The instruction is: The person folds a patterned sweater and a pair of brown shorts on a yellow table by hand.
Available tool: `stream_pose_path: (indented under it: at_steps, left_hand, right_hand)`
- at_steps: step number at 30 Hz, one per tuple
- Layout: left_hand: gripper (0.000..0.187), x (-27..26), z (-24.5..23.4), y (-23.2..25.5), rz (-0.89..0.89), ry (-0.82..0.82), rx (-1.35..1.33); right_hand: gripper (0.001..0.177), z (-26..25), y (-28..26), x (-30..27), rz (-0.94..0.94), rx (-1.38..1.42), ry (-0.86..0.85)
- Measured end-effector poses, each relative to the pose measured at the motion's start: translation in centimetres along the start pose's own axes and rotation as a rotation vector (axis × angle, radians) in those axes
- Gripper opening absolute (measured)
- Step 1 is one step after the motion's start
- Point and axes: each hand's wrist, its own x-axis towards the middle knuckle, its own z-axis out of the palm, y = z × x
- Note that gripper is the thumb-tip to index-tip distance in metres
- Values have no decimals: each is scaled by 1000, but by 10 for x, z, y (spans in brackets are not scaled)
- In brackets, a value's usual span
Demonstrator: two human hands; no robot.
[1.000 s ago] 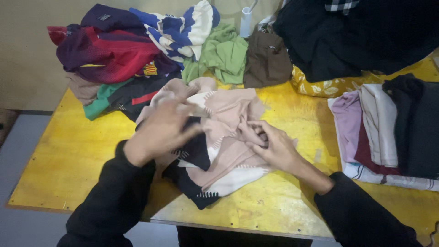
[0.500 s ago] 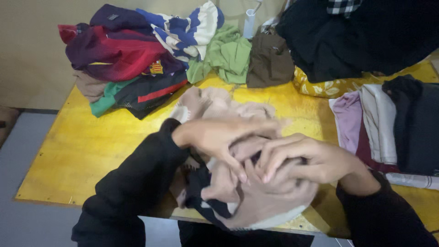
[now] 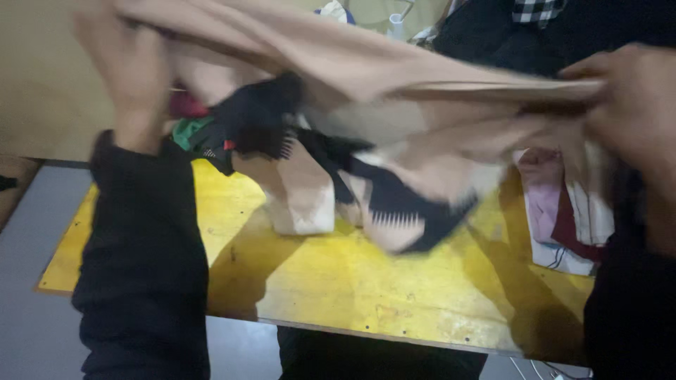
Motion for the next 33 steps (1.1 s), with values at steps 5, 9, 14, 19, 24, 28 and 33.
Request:
stream_pose_path:
  at_steps: [5, 9, 14, 19, 24, 28, 33]
  left_hand:
    - [13, 9, -1, -19, -693, 67, -1147]
    - [21, 30, -41, 41, -717, -106, -1070]
    - [43, 29, -69, 79, -138, -917, -643]
    - [52, -69, -31, 121, -27, -1005, -817]
    - [71, -111, -41, 180, -11, -1093, -816]
    - [118, -91, -66, 191, -121, -1073, -741]
    - [108, -86, -85, 195, -151, -1460, -607]
  right_hand:
    - [52, 6, 35, 0, 138, 106, -29]
    - [47, 13, 48, -6, 199, 179, -43]
    - [41, 25, 43, -10, 223, 269, -83]
    - [35, 69, -7, -11, 140, 429, -324]
    - [55, 109, -67, -30, -124, 308, -593]
    - [120, 118, -73, -40, -249, 505, -655]
    - [137, 117, -70, -53, -223, 479, -877]
